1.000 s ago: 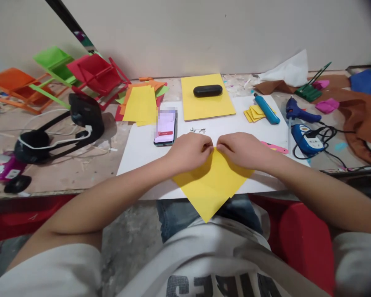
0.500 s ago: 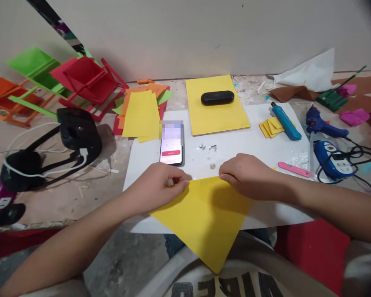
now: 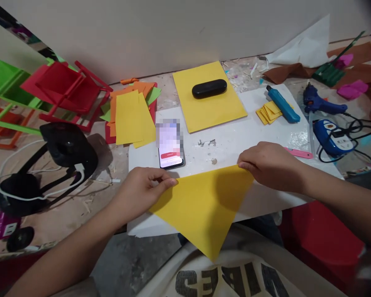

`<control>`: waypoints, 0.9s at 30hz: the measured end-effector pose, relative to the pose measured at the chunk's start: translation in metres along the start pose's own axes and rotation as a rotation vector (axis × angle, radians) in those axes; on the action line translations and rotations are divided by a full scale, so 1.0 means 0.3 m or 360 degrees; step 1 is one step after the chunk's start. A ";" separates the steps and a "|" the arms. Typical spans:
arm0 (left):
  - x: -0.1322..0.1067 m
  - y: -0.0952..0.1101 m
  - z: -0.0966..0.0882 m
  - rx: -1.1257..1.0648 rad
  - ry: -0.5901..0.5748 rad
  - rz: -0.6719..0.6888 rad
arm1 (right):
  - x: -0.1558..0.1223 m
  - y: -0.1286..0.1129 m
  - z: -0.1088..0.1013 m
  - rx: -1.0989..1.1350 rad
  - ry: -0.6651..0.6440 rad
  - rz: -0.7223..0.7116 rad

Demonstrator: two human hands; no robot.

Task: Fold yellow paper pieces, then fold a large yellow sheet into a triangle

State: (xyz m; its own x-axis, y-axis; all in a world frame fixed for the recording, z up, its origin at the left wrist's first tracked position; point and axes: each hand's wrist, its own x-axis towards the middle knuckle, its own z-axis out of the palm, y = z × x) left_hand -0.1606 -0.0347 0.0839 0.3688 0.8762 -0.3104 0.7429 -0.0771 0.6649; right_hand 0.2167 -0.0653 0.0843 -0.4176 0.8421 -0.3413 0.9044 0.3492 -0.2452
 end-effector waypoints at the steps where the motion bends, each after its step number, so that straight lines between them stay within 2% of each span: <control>1: 0.000 -0.004 -0.006 0.0009 0.0012 -0.0008 | -0.003 -0.012 -0.014 -0.0006 -0.0022 0.0031; 5: -0.001 -0.020 -0.023 0.0085 0.0013 -0.0075 | -0.013 -0.021 -0.045 -0.0046 -0.0093 0.0159; 9: -0.009 -0.020 -0.011 0.0155 0.0017 -0.0164 | -0.038 0.032 -0.033 -0.0041 -0.0160 0.0216; 14: -0.011 0.019 0.019 0.0269 0.0083 -0.0266 | -0.076 0.107 -0.034 -0.0062 -0.0174 0.0154; 18: -0.018 0.064 0.042 0.0287 0.0038 -0.0403 | -0.098 0.171 -0.053 -0.0114 -0.0203 0.0065; 21: -0.023 0.093 0.069 0.0323 0.0081 -0.0497 | -0.112 0.216 -0.069 -0.0130 -0.0216 0.0020; 24: -0.020 0.102 0.105 0.0299 0.0121 -0.0467 | -0.119 0.250 -0.080 -0.0147 -0.0209 0.0041; 27: -0.017 0.089 0.141 0.0206 0.0135 -0.0323 | -0.121 0.278 -0.080 -0.0123 -0.0137 0.0063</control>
State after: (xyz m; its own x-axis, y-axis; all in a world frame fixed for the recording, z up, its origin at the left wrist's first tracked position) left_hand -0.1192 -0.0614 0.0744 0.1607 0.9163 -0.3669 0.8644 0.0488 0.5004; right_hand 0.3095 -0.0568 0.0981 -0.3846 0.8185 -0.4268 0.9229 0.3499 -0.1608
